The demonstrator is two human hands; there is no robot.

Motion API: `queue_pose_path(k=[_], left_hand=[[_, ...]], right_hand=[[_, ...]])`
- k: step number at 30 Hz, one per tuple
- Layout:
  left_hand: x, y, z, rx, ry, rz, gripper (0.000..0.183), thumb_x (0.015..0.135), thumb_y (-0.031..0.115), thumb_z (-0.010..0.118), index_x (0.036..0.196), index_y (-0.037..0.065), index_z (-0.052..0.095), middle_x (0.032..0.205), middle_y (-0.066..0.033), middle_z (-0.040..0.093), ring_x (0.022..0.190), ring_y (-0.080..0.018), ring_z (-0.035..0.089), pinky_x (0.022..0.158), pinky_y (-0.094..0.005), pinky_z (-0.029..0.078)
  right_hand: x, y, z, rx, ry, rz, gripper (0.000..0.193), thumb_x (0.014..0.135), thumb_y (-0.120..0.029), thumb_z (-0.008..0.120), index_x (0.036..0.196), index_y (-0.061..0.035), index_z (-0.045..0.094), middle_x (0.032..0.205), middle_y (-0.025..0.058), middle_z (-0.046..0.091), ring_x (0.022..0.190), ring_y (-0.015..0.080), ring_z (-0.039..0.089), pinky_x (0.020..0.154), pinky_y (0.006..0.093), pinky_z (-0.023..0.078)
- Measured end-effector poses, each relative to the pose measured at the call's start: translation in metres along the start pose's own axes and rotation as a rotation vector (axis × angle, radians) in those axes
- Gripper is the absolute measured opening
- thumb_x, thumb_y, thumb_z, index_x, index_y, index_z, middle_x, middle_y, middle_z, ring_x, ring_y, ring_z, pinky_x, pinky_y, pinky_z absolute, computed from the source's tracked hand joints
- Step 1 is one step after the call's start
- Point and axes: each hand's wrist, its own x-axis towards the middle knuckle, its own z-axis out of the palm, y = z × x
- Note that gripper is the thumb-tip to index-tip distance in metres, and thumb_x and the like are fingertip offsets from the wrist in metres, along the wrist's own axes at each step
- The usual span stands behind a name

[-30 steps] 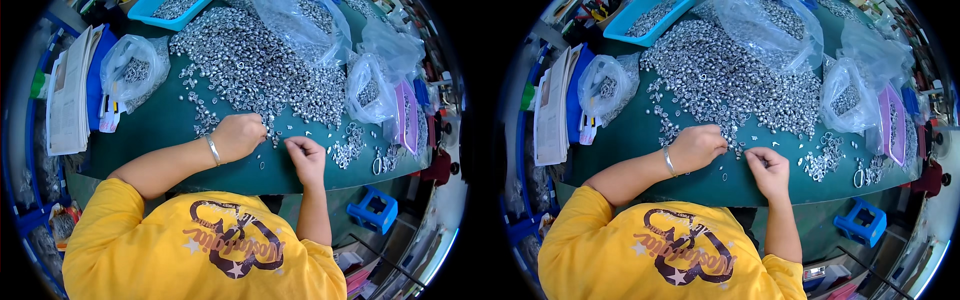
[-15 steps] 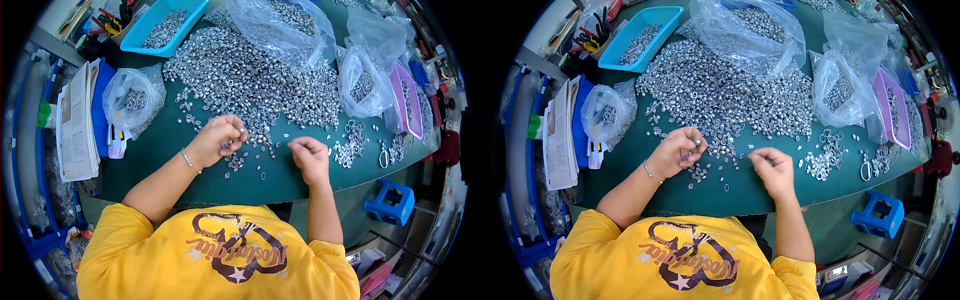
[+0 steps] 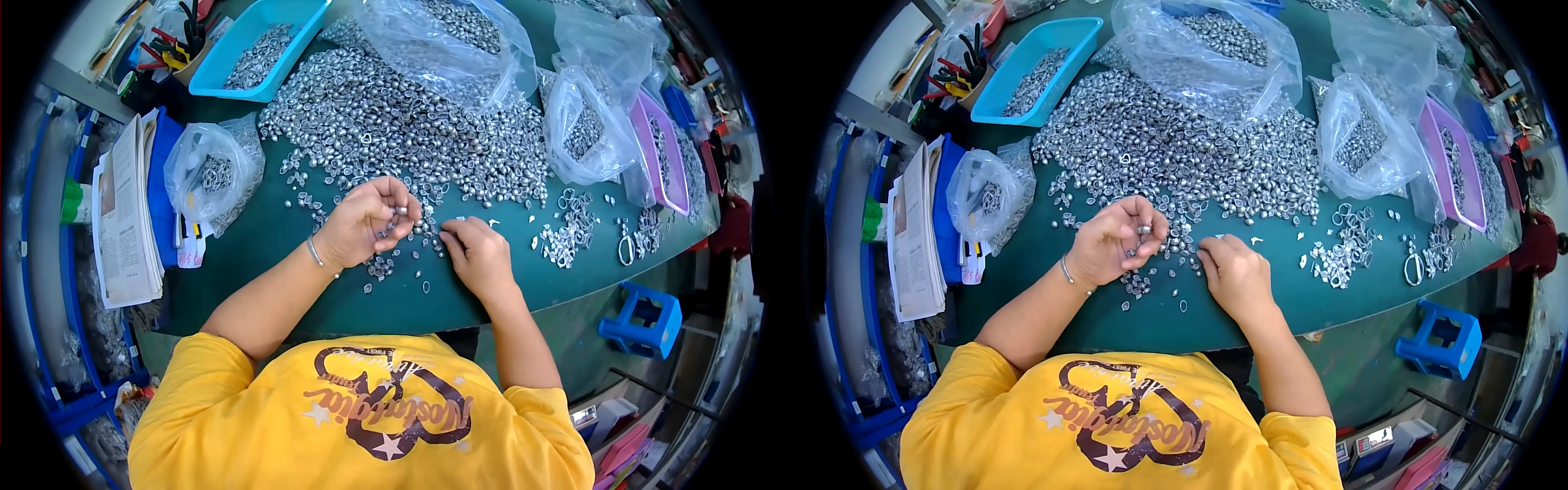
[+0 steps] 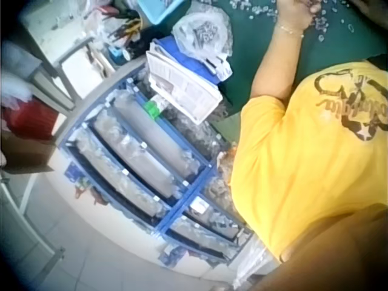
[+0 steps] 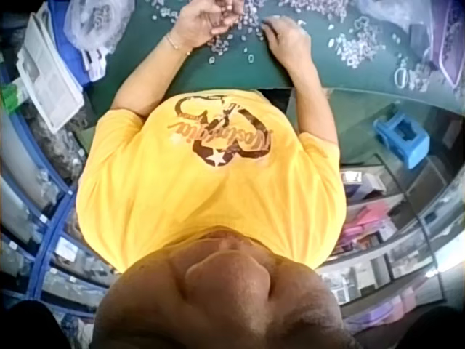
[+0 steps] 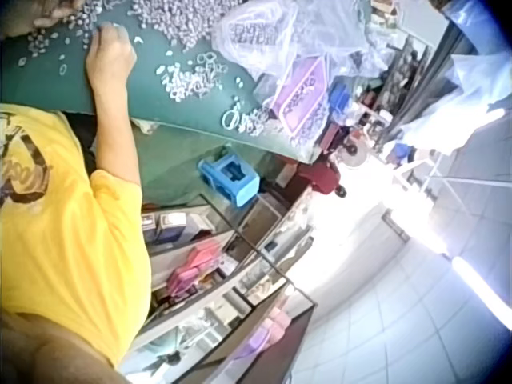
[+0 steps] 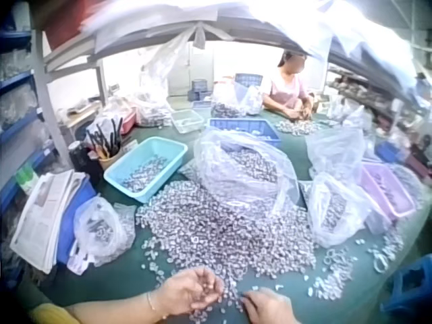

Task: The person sorts through a pile of small metal decorative parts on a green table, picking them up one by one, turning them over, and placing them into different plastic trays.

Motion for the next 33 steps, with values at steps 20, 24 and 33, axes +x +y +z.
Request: queue_pose_path(k=[20,24,33], left_hand=[[-0.007,0.006,-0.001,0.101,0.223,-0.038,0.006,0.075,0.001,0.051,0.08,0.003,0.053,0.064,-0.0045,0.051,0.047,-0.0046,0.038,0.037,-0.0161,0.027],[-0.002,-0.007,-0.002,1.113,0.303,0.165,0.009,0.076,0.008,0.061,0.081,0.001,0.064,0.062,0.0015,0.051,0.052,-0.006,0.045,0.046,-0.0203,0.038],[0.012,-0.026,-0.002,1.833,0.205,0.494,0.009,0.072,0.012,0.067,0.077,0.006,0.064,0.073,-0.0078,0.059,0.069,-0.0258,0.059,0.06,-0.0338,0.048]], right_hand=[[0.004,0.022,-0.026,1.596,-0.171,0.572,0.005,0.084,-0.008,0.055,0.086,-0.0044,0.053,0.062,0.0047,0.052,0.046,0.0068,0.039,0.04,0.0192,0.027],[0.006,-0.001,-0.002,0.366,-0.149,0.314,0.01,0.078,-0.01,0.064,0.082,-0.0005,0.064,0.071,0.0111,0.064,0.062,0.0173,0.061,0.058,0.0267,0.047],[0.004,0.007,-0.005,0.779,-0.156,0.487,0.012,0.082,-0.01,0.059,0.077,0.0002,0.063,0.065,-0.0004,0.059,0.054,0.007,0.049,0.05,0.0182,0.038]])
